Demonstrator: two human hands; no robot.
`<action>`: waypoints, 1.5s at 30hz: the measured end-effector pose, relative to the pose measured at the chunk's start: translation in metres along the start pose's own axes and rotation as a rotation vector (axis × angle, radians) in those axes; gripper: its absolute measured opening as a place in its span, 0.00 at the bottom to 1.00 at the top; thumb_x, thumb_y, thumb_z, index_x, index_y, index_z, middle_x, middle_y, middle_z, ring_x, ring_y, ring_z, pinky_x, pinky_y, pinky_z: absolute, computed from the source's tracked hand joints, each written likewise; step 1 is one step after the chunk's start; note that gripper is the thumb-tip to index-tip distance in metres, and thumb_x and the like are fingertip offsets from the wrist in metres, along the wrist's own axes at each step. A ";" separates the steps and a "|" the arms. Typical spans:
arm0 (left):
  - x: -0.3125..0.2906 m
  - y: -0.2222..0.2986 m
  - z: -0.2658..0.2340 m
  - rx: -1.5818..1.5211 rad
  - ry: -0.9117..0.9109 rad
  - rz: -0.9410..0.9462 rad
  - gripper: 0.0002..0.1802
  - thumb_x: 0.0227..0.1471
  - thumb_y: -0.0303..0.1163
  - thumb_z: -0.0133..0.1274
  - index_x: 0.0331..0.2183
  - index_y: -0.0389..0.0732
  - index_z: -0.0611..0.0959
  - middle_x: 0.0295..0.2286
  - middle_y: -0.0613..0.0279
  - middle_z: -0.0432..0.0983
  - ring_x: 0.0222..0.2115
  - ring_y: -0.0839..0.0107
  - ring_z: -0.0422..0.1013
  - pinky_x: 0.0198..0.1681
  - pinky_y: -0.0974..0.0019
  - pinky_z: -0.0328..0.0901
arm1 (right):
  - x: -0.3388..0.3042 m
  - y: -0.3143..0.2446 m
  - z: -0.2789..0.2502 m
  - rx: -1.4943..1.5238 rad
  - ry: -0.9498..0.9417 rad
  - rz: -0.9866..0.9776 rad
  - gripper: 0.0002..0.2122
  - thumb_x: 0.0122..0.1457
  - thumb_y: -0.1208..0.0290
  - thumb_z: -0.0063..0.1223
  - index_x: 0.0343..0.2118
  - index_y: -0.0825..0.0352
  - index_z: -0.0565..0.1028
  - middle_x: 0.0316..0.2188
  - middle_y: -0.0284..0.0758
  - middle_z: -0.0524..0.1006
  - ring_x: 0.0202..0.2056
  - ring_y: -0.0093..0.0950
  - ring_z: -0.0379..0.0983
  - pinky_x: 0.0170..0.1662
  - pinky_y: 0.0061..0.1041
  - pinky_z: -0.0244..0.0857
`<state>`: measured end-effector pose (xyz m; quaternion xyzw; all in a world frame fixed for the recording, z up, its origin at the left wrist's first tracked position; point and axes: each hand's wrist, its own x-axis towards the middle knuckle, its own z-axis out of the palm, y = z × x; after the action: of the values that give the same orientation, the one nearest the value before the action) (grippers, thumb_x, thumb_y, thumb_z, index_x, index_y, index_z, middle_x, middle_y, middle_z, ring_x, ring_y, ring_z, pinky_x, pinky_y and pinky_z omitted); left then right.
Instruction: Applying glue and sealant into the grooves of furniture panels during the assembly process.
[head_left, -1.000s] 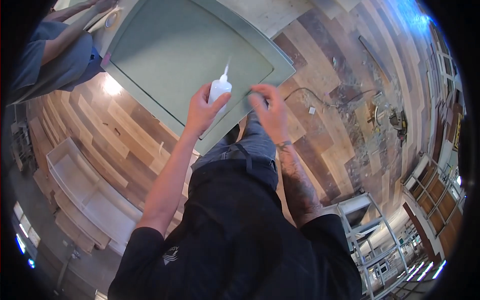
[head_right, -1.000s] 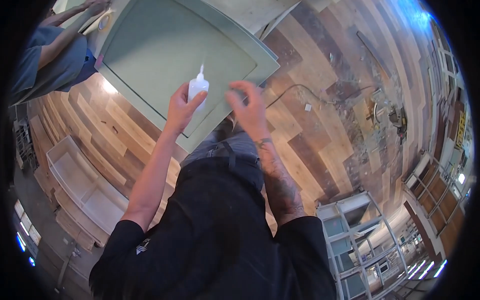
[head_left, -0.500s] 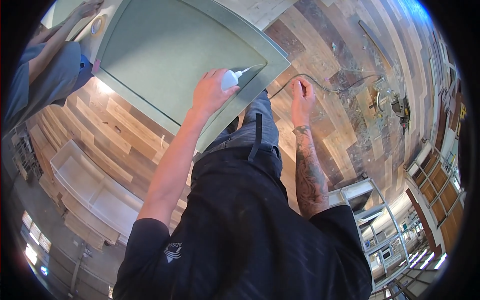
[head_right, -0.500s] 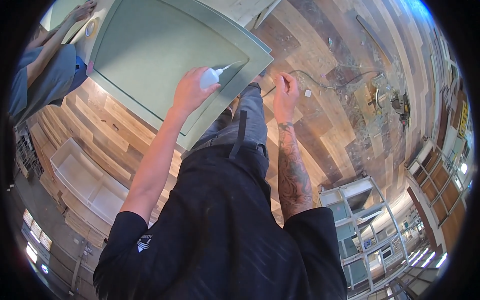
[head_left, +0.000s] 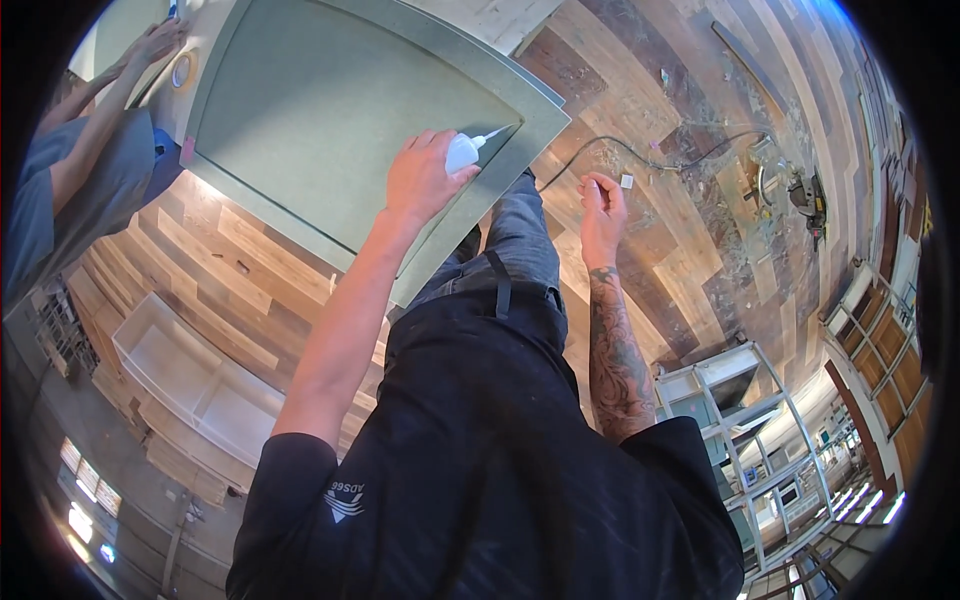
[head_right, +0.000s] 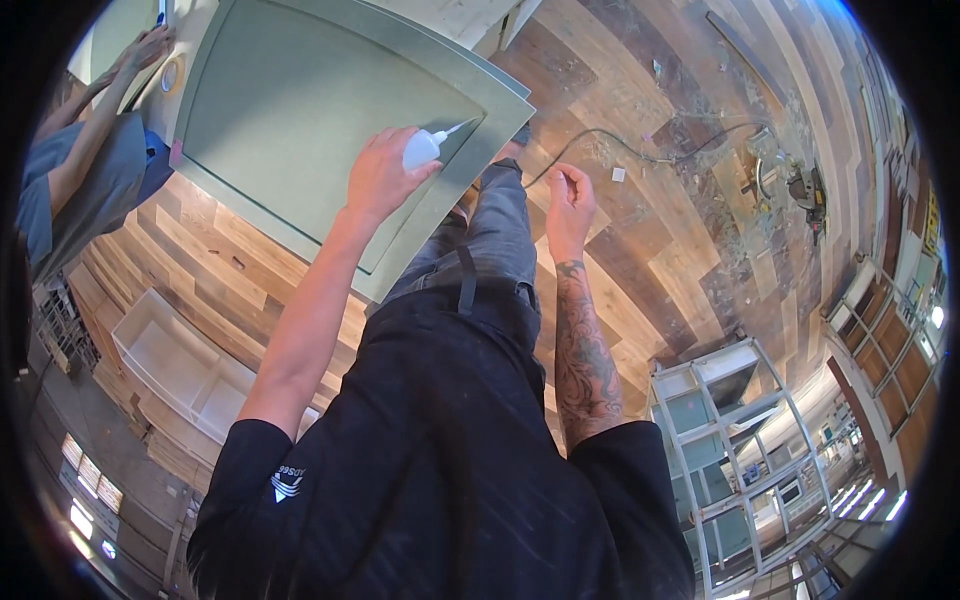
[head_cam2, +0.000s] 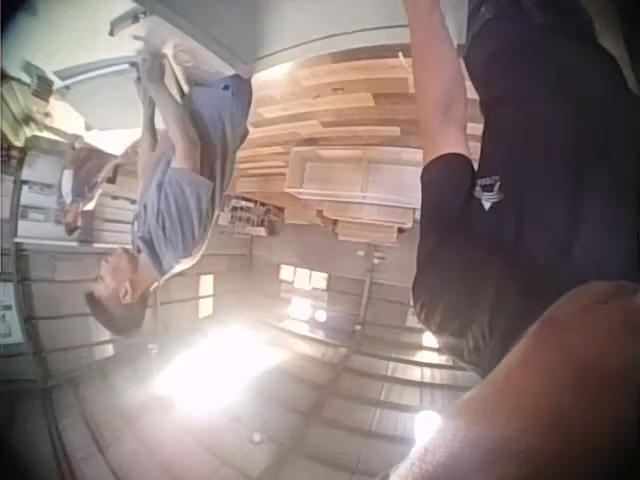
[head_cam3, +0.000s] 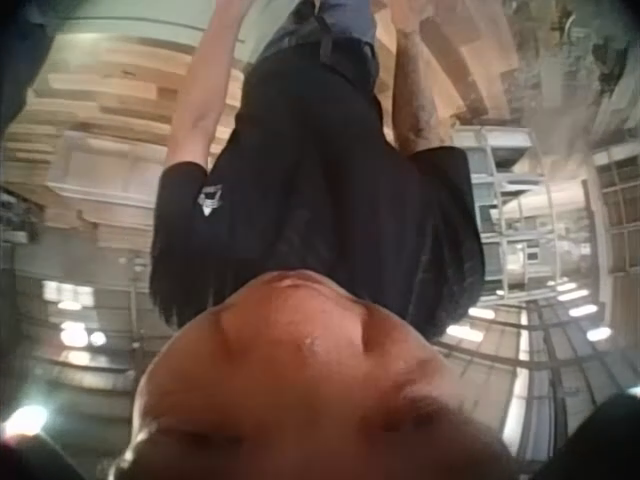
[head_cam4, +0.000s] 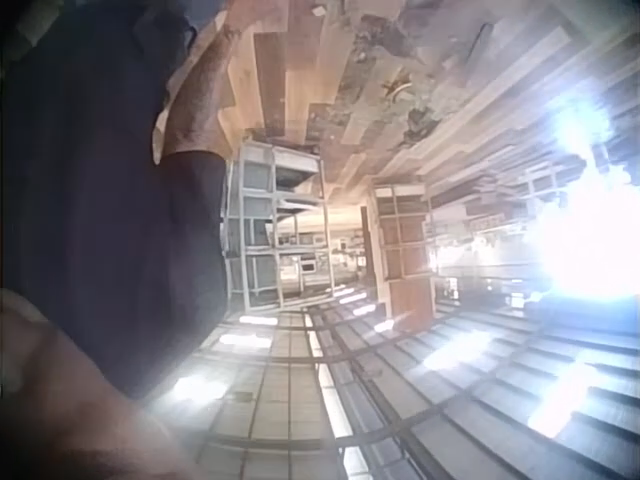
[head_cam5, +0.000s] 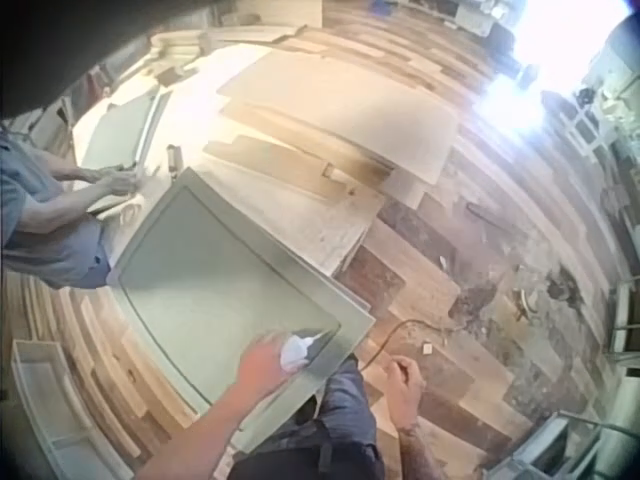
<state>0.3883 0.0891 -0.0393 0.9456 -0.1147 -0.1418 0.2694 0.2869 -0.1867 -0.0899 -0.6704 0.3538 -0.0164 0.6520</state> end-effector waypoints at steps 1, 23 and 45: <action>0.000 0.001 0.000 0.000 -0.003 0.003 0.31 0.46 0.44 0.69 0.49 0.40 0.81 0.43 0.54 0.79 0.45 0.51 0.74 0.50 0.54 0.69 | 0.001 0.002 -0.003 -0.026 -0.010 -0.010 0.09 0.68 0.72 0.54 0.47 0.69 0.77 0.41 0.32 0.80 0.42 0.22 0.77 0.47 0.22 0.69; 0.014 0.010 -0.009 0.028 0.049 0.032 0.30 0.41 0.42 0.73 0.46 0.43 0.83 0.37 0.58 0.77 0.42 0.54 0.74 0.44 0.55 0.70 | 0.000 0.005 -0.014 -0.020 -0.015 0.008 0.10 0.68 0.72 0.53 0.48 0.69 0.76 0.42 0.34 0.81 0.43 0.23 0.77 0.48 0.24 0.69; 0.014 0.004 -0.011 -0.004 0.073 -0.005 0.26 0.42 0.44 0.73 0.43 0.44 0.85 0.36 0.58 0.77 0.41 0.54 0.74 0.43 0.55 0.70 | -0.008 0.010 -0.027 -0.094 -0.046 0.012 0.10 0.69 0.70 0.52 0.49 0.67 0.77 0.44 0.34 0.82 0.44 0.23 0.78 0.44 0.23 0.69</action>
<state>0.4039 0.0866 -0.0309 0.9498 -0.1022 -0.1082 0.2752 0.2634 -0.2049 -0.0910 -0.6984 0.3431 0.0195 0.6278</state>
